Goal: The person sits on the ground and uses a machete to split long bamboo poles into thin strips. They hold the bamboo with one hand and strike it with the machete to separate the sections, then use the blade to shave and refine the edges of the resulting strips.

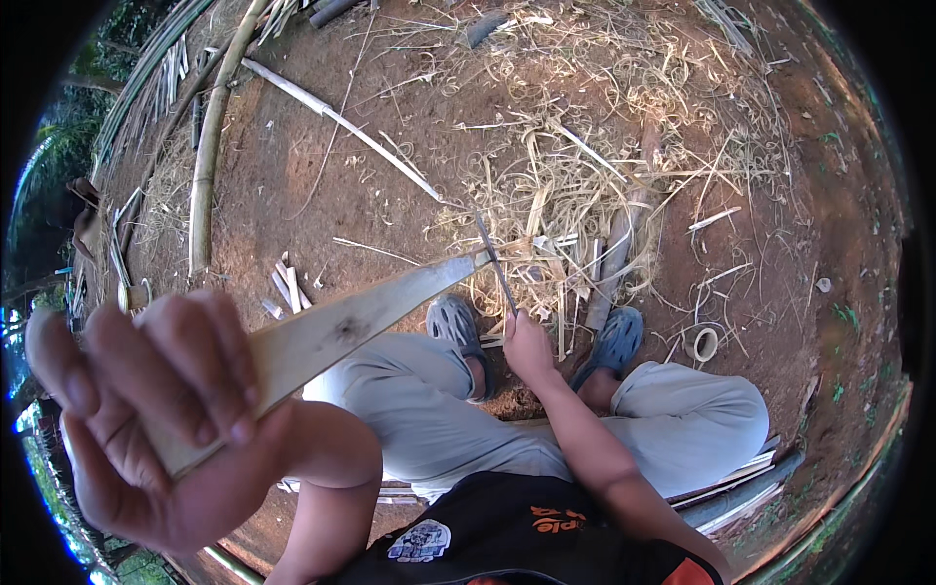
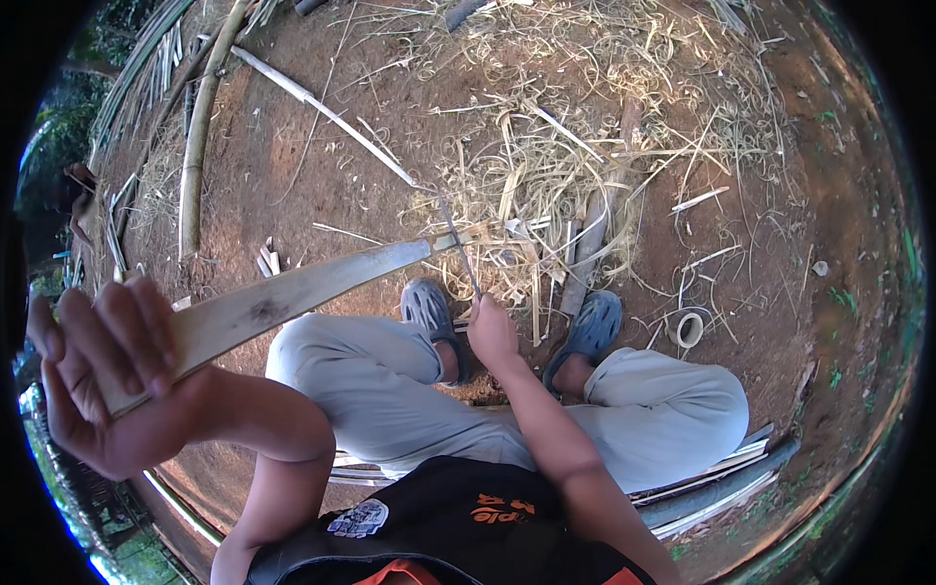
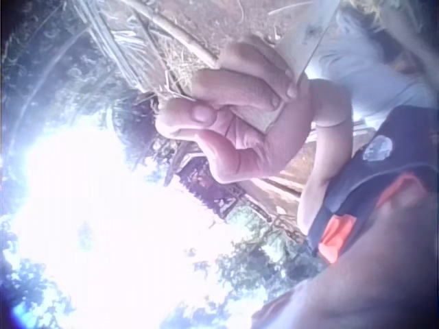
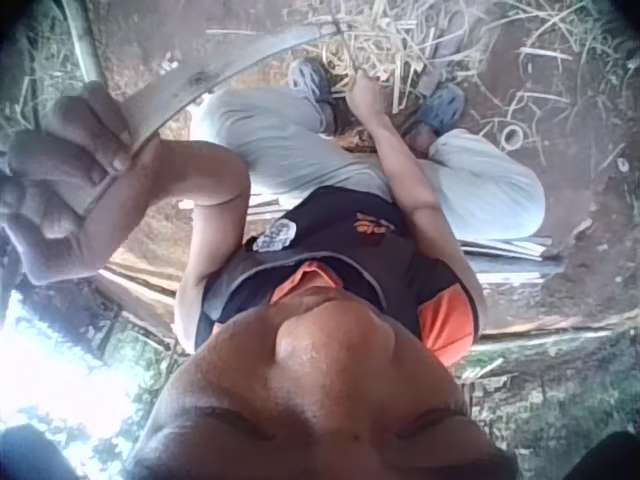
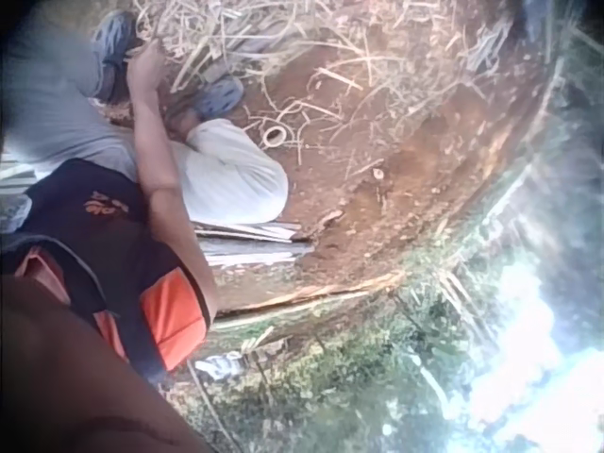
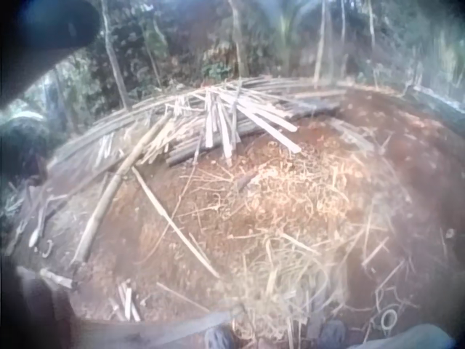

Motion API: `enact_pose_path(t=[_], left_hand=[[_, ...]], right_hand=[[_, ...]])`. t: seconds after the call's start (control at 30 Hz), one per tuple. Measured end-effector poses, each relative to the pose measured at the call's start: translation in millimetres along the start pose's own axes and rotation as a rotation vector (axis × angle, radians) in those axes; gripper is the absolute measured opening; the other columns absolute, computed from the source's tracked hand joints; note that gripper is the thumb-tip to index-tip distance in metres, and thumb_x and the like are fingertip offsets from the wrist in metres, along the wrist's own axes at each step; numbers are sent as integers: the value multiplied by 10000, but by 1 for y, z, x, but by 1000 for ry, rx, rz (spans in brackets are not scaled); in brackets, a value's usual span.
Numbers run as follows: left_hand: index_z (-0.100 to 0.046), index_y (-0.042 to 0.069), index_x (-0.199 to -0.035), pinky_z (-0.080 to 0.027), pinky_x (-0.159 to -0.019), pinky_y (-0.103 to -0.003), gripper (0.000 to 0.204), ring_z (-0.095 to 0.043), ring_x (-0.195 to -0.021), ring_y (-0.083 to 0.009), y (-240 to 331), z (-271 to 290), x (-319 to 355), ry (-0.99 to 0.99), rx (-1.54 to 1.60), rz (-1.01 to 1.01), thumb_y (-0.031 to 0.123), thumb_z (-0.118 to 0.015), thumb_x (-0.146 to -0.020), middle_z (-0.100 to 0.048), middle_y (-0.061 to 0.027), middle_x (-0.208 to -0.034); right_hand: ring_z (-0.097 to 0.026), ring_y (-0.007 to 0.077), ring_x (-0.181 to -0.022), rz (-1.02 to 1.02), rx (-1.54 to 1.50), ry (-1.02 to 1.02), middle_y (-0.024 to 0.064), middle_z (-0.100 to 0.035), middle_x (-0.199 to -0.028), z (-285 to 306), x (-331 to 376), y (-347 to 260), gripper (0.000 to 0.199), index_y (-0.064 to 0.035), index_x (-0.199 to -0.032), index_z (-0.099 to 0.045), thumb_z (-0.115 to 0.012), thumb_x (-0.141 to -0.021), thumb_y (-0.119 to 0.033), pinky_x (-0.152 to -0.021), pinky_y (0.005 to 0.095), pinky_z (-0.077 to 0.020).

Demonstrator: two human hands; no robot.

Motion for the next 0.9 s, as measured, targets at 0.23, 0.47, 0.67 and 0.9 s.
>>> enact_pose_path(t=[0.23, 0.47, 0.67, 0.9], left_hand=[[-428, 65, -988, -325, -406, -229, 189, -384, -402, -111, -26, 0, 11, 44, 7, 52, 248, -388, -972, -411, -21, -558], [-433, 60, -964, -330, -405, -232, 178, -366, -390, -103, -33, 7, 2, 77, 28, 42, 234, -401, -955, -409, -22, -556], [-421, 61, -947, -302, -366, -204, 163, -349, -361, -89, -31, 35, 1, 109, 18, 56, 224, -430, -942, -402, -22, -549], [-417, 63, -939, -316, -383, -200, 150, -354, -363, -85, -37, 48, -2, 69, 53, 112, 208, -452, -933, -397, -14, -544]], right_hand=[[-654, 454, -778, 108, 6, -8, 267, -657, -826, 19, 0, -56, 300, 21, -970, -570, -449, -1012, -250, -688, 547, -515], [-645, 462, -793, -61, 59, -121, 282, -651, -833, -52, -17, 69, 312, 24, -961, -590, -446, -1007, -249, -704, 538, -520], [-609, 480, -721, 118, -85, -25, 277, -623, -749, -7, -5, -25, 353, 42, -917, -568, -430, -1021, -266, -664, 555, -470], [-617, 444, -669, 351, -273, 9, 243, -609, -691, 35, 26, -118, 258, 38, -950, -563, -488, -1004, -203, -616, 526, -480]])
Point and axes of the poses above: each hand's wrist, its own x-axis away from the middle knuckle, its own z-axis out of the back of the hand, y = z × x, the point moved 10 cm from there along -x, towards the middle knuckle
